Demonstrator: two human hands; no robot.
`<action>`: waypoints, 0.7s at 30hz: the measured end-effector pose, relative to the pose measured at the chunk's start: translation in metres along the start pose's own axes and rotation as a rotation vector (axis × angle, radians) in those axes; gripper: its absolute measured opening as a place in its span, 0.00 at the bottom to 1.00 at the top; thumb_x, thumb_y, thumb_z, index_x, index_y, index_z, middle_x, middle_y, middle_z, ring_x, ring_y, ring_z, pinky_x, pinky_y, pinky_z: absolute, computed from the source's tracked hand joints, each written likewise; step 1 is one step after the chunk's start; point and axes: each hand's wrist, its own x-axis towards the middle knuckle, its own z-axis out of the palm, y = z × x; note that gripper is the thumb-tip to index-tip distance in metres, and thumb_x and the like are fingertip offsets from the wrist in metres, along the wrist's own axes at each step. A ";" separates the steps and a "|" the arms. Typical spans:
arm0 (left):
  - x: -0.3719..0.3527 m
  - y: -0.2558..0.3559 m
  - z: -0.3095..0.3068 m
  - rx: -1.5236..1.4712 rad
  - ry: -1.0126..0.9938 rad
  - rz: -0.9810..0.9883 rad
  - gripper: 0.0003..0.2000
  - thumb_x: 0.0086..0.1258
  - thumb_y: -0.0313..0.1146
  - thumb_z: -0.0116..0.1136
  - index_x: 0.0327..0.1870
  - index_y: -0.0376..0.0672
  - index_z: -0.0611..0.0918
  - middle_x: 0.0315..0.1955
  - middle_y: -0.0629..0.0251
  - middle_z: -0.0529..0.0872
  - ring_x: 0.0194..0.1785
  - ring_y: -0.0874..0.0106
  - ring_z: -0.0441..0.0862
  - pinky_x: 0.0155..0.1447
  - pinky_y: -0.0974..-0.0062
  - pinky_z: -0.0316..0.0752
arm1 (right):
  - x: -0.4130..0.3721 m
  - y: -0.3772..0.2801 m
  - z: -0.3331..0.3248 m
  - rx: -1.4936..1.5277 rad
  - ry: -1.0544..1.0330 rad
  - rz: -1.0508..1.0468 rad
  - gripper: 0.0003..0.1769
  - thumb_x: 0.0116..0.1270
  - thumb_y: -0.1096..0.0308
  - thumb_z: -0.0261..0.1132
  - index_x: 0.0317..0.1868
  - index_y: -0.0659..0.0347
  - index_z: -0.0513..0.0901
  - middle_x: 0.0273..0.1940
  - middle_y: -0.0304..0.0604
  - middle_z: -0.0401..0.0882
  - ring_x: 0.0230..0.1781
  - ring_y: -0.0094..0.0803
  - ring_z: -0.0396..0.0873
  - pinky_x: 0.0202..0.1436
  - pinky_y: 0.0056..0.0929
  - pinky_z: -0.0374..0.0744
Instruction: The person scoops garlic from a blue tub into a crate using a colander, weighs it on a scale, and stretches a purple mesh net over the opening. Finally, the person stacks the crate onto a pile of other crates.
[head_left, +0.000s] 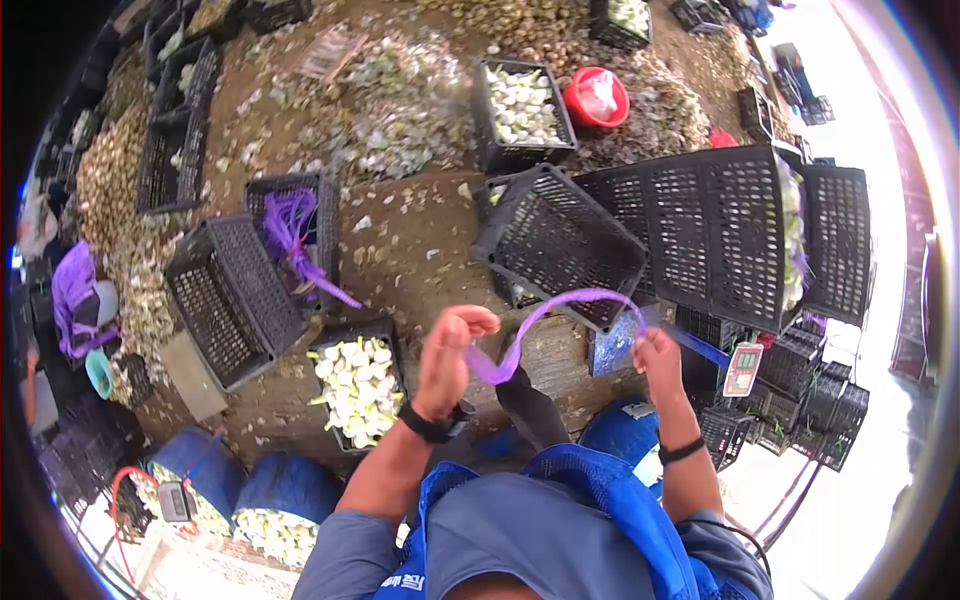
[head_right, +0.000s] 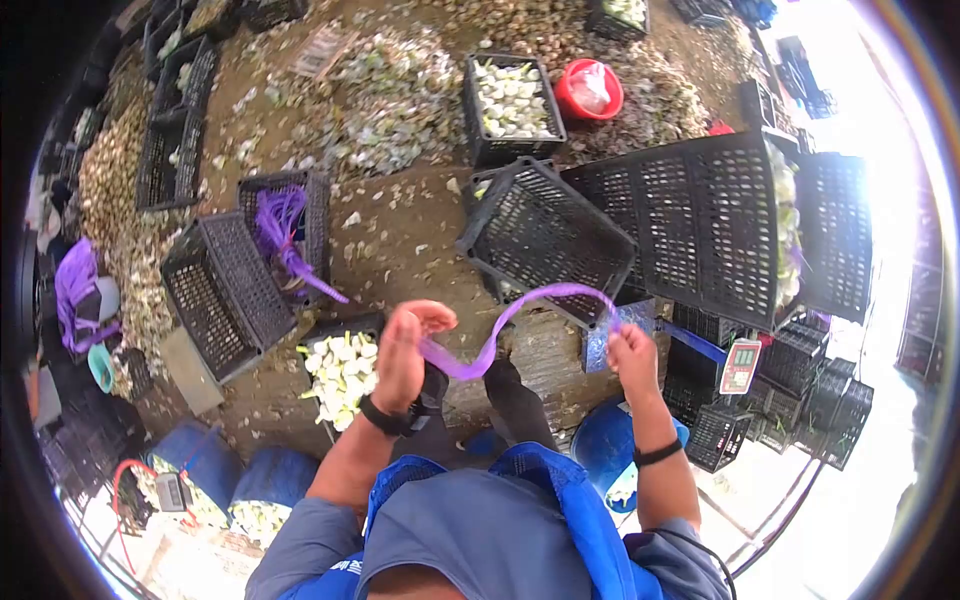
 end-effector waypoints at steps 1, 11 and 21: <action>-0.001 0.004 0.022 0.229 -0.094 0.119 0.20 0.83 0.45 0.41 0.50 0.36 0.79 0.44 0.61 0.82 0.50 0.68 0.79 0.56 0.66 0.74 | 0.017 0.002 -0.009 0.030 0.043 -0.023 0.06 0.70 0.67 0.61 0.36 0.60 0.80 0.24 0.32 0.77 0.21 0.15 0.71 0.24 0.18 0.68; 0.026 -0.138 0.080 0.879 -0.152 -0.265 0.10 0.76 0.34 0.53 0.46 0.37 0.82 0.35 0.60 0.85 0.38 0.64 0.82 0.39 0.66 0.77 | 0.087 0.133 -0.008 0.045 -0.096 -0.096 0.29 0.64 0.59 0.70 0.58 0.70 0.75 0.33 0.43 0.84 0.33 0.27 0.82 0.38 0.29 0.80; 0.014 -0.178 0.252 0.607 0.041 -0.405 0.07 0.73 0.28 0.61 0.47 0.38 0.83 0.35 0.69 0.85 0.33 0.82 0.79 0.34 0.82 0.77 | 0.058 0.092 -0.040 0.657 -0.431 0.105 0.12 0.74 0.59 0.62 0.46 0.60 0.81 0.36 0.35 0.83 0.34 0.20 0.80 0.33 0.20 0.75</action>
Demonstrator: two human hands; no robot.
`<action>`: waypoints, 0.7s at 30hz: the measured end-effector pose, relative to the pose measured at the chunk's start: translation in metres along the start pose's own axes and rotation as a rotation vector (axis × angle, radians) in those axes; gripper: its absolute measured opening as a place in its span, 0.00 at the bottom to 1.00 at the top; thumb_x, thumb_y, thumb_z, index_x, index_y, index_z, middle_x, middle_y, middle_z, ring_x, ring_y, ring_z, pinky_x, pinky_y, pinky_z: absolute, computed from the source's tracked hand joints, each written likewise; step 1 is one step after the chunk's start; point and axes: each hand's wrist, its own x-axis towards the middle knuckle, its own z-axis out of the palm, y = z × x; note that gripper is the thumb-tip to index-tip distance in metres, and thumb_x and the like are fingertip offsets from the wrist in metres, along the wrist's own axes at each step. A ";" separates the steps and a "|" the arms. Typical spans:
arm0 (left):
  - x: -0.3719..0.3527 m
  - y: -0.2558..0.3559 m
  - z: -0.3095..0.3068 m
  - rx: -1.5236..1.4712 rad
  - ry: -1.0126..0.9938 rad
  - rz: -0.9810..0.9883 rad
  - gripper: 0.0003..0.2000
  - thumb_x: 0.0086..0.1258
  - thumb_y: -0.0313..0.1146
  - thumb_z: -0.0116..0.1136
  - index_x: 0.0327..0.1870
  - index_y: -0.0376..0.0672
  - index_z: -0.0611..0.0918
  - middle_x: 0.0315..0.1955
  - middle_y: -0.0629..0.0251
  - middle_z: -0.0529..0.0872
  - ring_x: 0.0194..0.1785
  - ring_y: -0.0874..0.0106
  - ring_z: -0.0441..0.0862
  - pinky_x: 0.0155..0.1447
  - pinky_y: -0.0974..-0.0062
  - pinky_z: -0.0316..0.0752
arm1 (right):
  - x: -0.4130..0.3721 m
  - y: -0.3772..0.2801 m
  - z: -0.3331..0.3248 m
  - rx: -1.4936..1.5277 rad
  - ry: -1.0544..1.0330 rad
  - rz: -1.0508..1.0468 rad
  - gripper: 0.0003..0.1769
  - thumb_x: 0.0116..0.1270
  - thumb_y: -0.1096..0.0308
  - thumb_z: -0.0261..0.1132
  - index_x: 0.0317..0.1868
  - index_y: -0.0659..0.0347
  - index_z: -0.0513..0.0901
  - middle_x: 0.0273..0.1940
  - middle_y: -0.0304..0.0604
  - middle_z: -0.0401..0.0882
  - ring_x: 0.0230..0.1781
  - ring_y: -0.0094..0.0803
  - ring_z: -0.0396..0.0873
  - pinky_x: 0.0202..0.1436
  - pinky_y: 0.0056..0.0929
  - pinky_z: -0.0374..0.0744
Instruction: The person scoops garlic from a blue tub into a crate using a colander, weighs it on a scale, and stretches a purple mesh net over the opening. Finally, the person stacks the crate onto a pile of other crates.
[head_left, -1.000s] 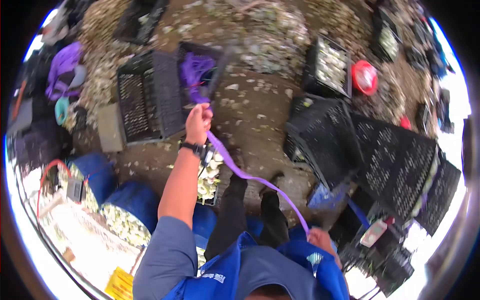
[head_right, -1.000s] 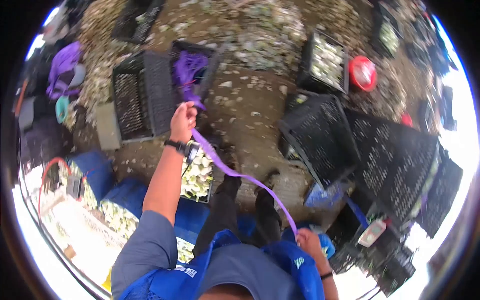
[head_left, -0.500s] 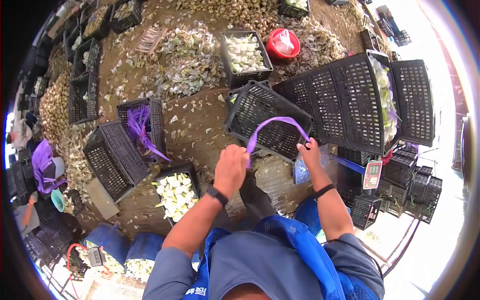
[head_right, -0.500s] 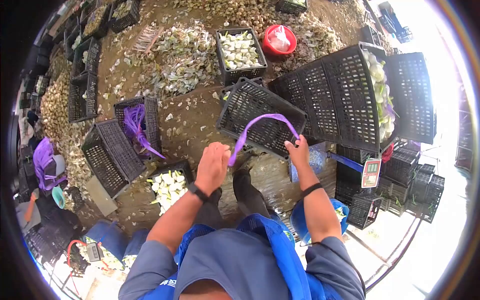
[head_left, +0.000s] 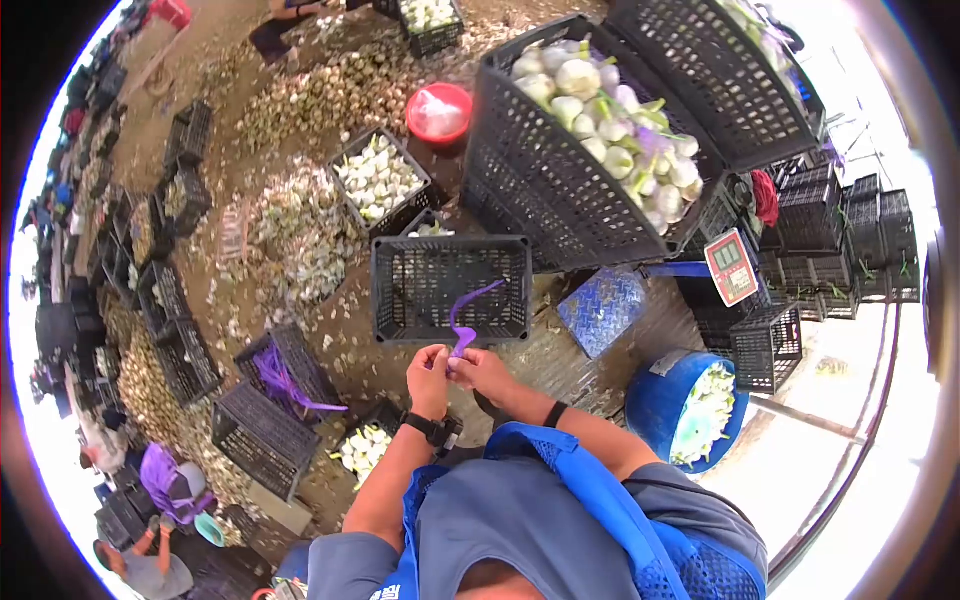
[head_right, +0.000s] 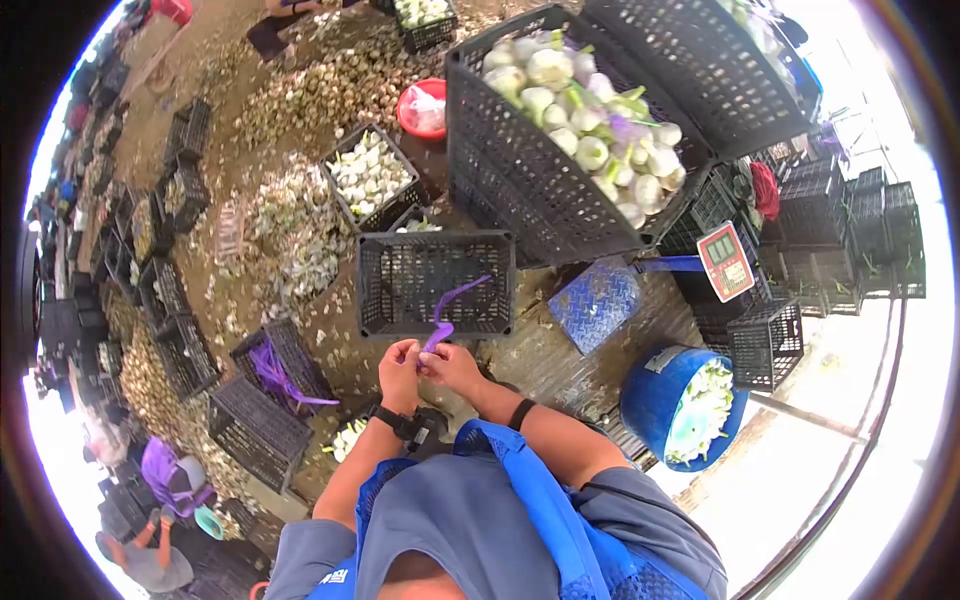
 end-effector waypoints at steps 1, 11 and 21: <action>-0.003 0.010 0.009 -0.052 -0.025 0.042 0.07 0.73 0.28 0.61 0.48 0.37 0.83 0.36 0.69 0.85 0.33 0.82 0.79 0.36 0.81 0.77 | -0.001 -0.010 -0.005 0.019 0.048 -0.061 0.12 0.74 0.60 0.62 0.45 0.60 0.81 0.35 0.35 0.83 0.32 0.20 0.80 0.31 0.19 0.75; -0.007 0.064 0.025 -0.041 -0.418 -0.185 0.10 0.74 0.25 0.57 0.53 0.36 0.80 0.41 0.64 0.87 0.41 0.75 0.85 0.46 0.78 0.81 | 0.008 -0.047 -0.031 -0.210 0.244 -0.304 0.14 0.73 0.60 0.62 0.44 0.66 0.82 0.32 0.37 0.82 0.29 0.21 0.79 0.31 0.23 0.78; 0.034 0.094 0.027 0.103 -0.423 -0.259 0.12 0.75 0.42 0.61 0.32 0.48 0.77 0.20 0.77 0.75 0.20 0.85 0.69 0.19 0.86 0.55 | -0.032 -0.081 0.005 -0.023 0.356 -0.399 0.16 0.63 0.76 0.67 0.52 0.66 0.79 0.38 0.41 0.85 0.37 0.25 0.82 0.41 0.27 0.80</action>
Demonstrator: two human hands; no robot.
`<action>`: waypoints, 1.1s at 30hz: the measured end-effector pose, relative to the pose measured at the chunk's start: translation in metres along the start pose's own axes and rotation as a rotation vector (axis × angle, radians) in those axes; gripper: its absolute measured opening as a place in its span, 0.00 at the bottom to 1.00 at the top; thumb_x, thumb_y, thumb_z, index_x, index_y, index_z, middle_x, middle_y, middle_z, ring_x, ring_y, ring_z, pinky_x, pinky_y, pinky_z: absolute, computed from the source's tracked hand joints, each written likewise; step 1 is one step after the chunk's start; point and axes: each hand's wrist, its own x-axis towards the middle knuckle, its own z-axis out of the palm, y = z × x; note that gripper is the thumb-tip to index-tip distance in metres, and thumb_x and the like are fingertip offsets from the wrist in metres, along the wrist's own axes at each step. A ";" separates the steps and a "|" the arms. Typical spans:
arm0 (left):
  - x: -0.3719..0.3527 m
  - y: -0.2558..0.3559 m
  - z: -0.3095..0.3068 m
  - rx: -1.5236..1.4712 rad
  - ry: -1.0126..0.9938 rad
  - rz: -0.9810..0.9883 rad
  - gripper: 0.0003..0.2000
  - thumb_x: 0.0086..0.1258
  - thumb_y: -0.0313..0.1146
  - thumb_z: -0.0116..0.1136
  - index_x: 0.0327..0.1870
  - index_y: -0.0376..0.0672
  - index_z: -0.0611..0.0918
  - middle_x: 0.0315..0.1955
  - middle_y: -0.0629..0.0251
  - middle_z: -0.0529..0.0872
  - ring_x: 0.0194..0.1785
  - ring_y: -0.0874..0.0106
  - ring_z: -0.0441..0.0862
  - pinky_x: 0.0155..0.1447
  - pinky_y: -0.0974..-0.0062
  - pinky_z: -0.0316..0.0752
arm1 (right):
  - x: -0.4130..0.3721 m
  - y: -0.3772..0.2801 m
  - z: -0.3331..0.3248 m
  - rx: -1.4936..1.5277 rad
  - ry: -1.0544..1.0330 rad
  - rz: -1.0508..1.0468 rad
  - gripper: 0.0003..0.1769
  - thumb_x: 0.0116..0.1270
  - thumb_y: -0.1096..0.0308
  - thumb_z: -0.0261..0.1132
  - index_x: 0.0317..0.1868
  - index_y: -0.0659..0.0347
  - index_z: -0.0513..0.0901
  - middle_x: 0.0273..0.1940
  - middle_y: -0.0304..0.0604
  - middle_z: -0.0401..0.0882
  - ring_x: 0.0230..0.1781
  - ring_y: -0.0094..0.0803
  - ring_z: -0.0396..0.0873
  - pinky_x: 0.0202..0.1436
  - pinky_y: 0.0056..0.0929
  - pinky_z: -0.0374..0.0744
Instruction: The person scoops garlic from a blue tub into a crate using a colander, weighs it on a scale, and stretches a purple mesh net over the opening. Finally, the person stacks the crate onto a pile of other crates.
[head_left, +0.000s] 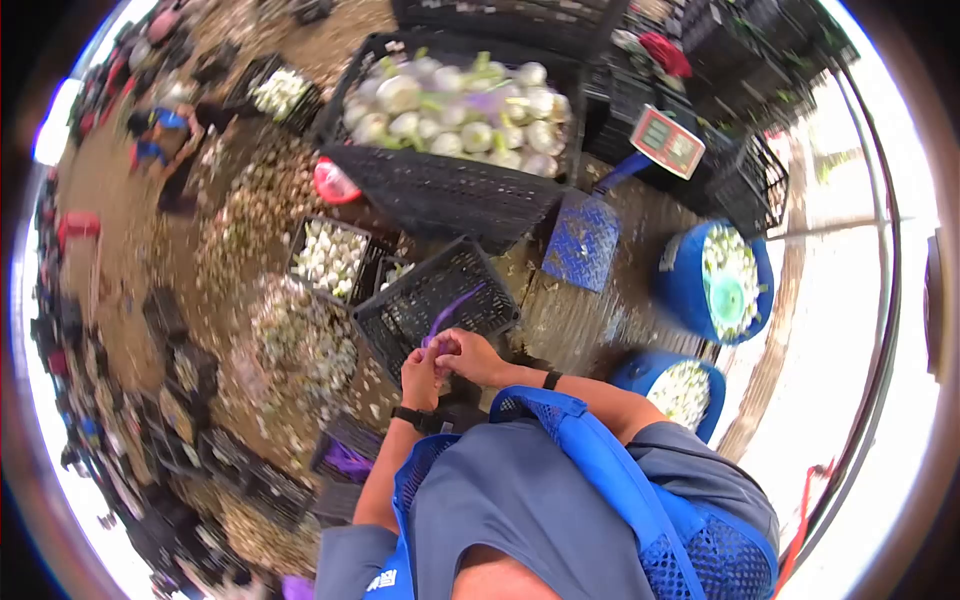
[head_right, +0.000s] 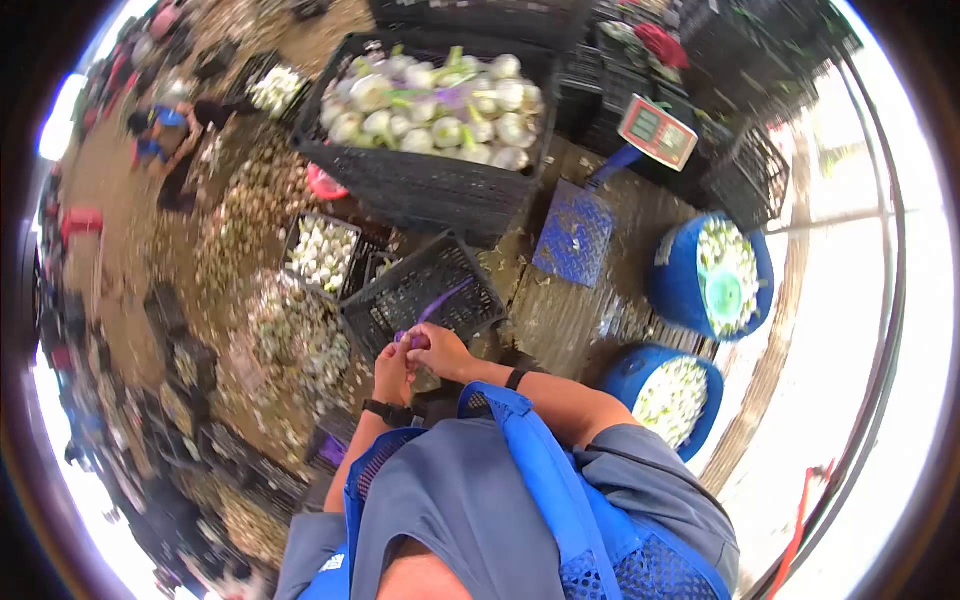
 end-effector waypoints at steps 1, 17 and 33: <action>-0.002 0.010 0.004 0.052 -0.036 -0.003 0.12 0.75 0.42 0.61 0.32 0.48 0.77 0.20 0.77 0.75 0.20 0.85 0.69 0.19 0.86 0.55 | 0.001 -0.002 0.000 0.030 0.054 -0.015 0.16 0.63 0.76 0.67 0.52 0.66 0.79 0.38 0.41 0.85 0.37 0.25 0.82 0.41 0.27 0.80; 0.027 -0.002 0.026 0.050 -0.062 0.104 0.08 0.72 0.26 0.61 0.34 0.49 0.74 0.30 0.72 0.79 0.22 0.80 0.71 0.26 0.83 0.65 | -0.009 0.070 -0.086 0.846 0.331 0.236 0.04 0.75 0.67 0.60 0.44 0.58 0.77 0.35 0.39 0.82 0.36 0.30 0.85 0.38 0.31 0.85; 0.010 -0.020 0.121 0.650 0.224 0.487 0.12 0.73 0.42 0.63 0.36 0.44 0.78 0.31 0.72 0.80 0.32 0.80 0.74 0.37 0.79 0.72 | -0.021 0.048 -0.130 0.573 -0.223 0.193 0.15 0.69 0.56 0.67 0.38 0.62 0.81 0.31 0.37 0.81 0.28 0.24 0.80 0.33 0.25 0.79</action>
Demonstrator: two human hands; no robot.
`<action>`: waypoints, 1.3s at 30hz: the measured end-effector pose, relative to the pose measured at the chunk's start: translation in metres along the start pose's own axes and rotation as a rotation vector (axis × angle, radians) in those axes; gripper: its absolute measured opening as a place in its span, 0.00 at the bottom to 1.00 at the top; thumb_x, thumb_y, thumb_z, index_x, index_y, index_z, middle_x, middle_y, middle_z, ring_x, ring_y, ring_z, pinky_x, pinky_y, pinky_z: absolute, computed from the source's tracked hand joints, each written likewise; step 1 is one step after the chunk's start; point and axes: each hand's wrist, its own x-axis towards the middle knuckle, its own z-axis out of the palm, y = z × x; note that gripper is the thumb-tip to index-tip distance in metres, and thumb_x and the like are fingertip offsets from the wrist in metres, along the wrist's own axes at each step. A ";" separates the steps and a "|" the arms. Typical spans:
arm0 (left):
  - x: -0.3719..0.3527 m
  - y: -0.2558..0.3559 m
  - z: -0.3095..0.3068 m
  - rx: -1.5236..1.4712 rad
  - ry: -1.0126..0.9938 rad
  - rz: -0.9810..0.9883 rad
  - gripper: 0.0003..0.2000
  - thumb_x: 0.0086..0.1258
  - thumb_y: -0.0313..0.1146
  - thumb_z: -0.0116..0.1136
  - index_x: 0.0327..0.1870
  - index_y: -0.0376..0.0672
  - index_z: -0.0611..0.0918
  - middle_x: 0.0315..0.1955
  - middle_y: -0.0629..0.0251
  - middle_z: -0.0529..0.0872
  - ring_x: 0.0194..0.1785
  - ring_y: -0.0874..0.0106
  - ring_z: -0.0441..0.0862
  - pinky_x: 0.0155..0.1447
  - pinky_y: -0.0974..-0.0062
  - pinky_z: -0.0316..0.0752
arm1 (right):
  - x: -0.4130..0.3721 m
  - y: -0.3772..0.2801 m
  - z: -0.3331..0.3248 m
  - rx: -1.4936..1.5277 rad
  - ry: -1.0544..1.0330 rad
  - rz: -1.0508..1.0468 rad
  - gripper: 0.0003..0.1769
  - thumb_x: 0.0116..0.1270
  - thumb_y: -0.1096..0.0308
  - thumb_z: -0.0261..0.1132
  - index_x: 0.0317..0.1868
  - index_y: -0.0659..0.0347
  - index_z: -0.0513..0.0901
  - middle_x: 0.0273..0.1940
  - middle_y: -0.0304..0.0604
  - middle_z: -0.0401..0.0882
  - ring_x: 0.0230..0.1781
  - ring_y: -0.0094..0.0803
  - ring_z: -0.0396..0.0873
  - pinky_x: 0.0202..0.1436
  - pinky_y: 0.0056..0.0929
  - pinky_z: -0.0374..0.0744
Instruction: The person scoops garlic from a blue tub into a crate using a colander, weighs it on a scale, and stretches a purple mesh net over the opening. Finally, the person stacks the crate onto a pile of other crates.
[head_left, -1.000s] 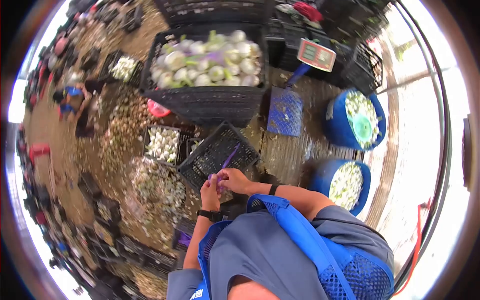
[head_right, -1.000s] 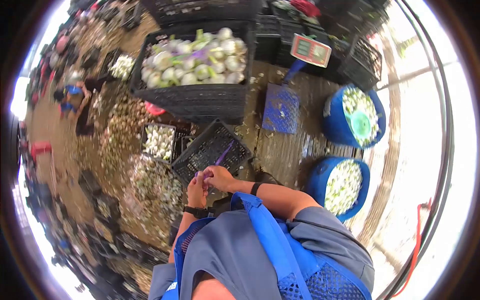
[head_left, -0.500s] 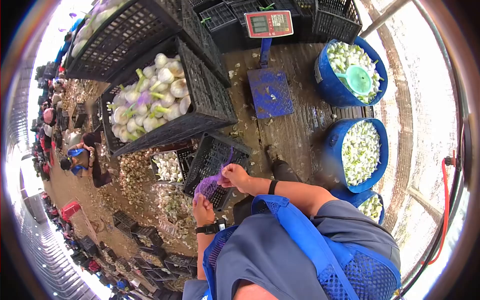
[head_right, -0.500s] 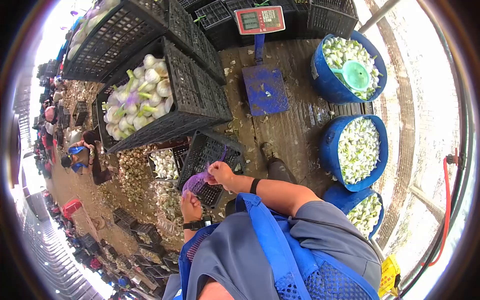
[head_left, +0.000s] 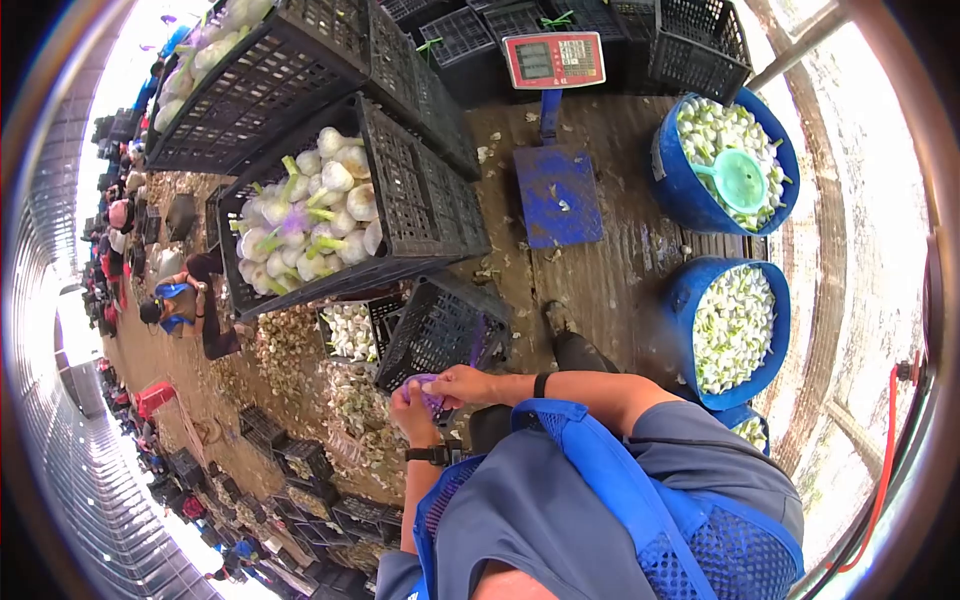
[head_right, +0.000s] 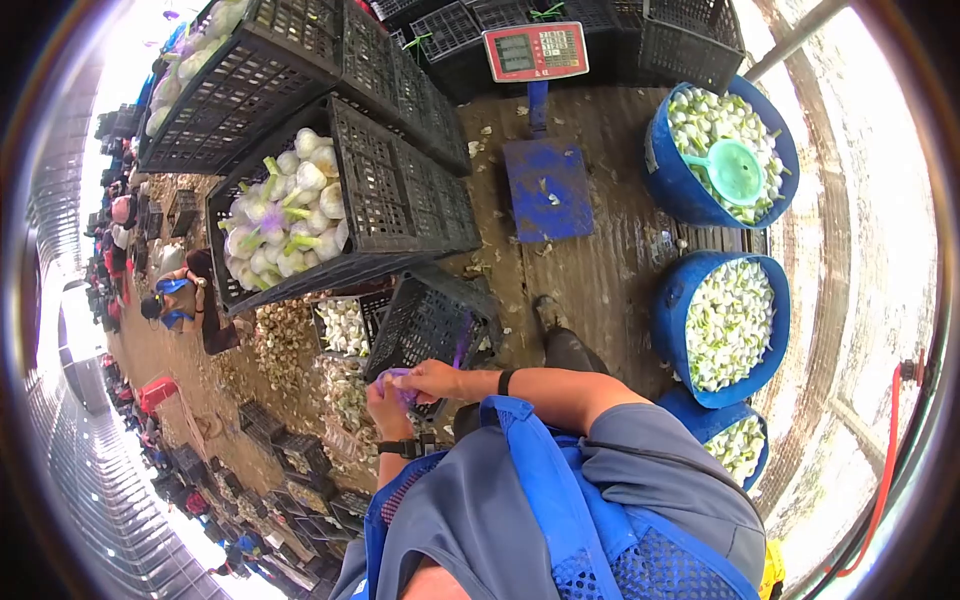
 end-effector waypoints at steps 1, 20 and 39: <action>0.000 -0.002 0.000 0.008 -0.057 0.084 0.13 0.72 0.42 0.65 0.37 0.40 0.79 0.31 0.72 0.80 0.35 0.80 0.73 0.40 0.77 0.73 | 0.000 -0.004 0.003 -0.006 -0.005 0.006 0.15 0.69 0.56 0.67 0.38 0.62 0.81 0.31 0.37 0.81 0.28 0.24 0.80 0.33 0.25 0.79; 0.022 -0.050 -0.083 -0.543 -0.391 -0.280 0.07 0.74 0.31 0.60 0.46 0.39 0.82 0.32 0.74 0.81 0.31 0.81 0.73 0.39 0.80 0.70 | 0.051 0.031 0.042 0.129 0.186 0.202 0.05 0.73 0.66 0.63 0.45 0.56 0.80 0.40 0.38 0.85 0.40 0.28 0.86 0.42 0.28 0.84; 0.038 -0.102 -0.153 -0.612 -0.249 -0.298 0.06 0.72 0.33 0.63 0.37 0.45 0.78 0.23 0.77 0.76 0.22 0.84 0.70 0.27 0.83 0.66 | 0.101 0.049 0.135 -0.785 0.099 0.037 0.16 0.71 0.63 0.66 0.53 0.64 0.80 0.34 0.33 0.81 0.30 0.18 0.76 0.33 0.19 0.75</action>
